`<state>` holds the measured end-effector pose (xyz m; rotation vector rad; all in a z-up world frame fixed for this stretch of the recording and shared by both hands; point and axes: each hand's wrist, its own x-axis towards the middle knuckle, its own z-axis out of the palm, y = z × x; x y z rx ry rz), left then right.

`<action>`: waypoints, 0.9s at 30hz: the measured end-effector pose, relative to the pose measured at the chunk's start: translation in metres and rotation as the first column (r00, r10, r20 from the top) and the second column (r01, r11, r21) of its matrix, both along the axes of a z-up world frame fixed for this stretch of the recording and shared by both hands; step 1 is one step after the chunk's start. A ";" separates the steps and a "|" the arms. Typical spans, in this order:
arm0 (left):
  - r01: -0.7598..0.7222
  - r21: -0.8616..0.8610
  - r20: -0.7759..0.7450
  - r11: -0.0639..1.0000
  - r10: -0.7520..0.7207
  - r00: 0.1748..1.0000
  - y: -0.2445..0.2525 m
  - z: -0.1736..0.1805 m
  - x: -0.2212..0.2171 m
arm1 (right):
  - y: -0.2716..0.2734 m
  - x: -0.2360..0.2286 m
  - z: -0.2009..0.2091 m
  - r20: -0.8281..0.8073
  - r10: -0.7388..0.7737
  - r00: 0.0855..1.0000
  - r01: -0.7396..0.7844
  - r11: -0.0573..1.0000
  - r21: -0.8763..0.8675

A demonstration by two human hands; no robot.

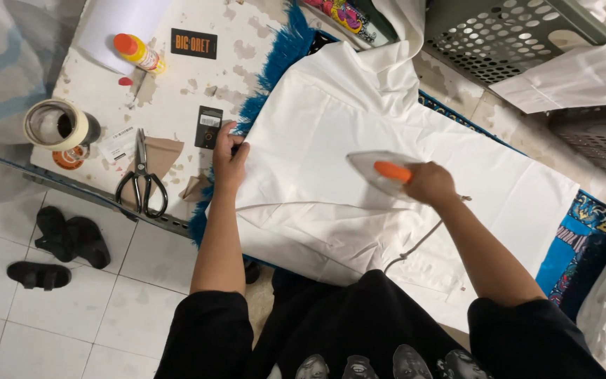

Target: Ironing a white garment on a mat and then folding it neatly.

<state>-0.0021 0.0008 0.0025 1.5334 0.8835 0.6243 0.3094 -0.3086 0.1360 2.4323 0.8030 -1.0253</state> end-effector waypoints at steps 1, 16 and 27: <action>0.004 -0.003 0.002 1.000 -0.004 1.000 0.001 0.000 0.000 | -0.011 0.016 0.000 0.002 -0.004 1.000 0.004 1.000 -0.003; 0.054 -0.039 0.008 0.998 -0.054 0.999 0.009 -0.019 -0.004 | -0.130 0.024 -0.025 -0.164 -0.192 0.968 0.200 0.979 0.034; 0.159 0.836 -0.245 0.525 0.099 0.964 -0.111 0.083 0.067 | -0.328 0.102 -0.027 -0.037 -0.689 0.724 0.651 0.663 0.370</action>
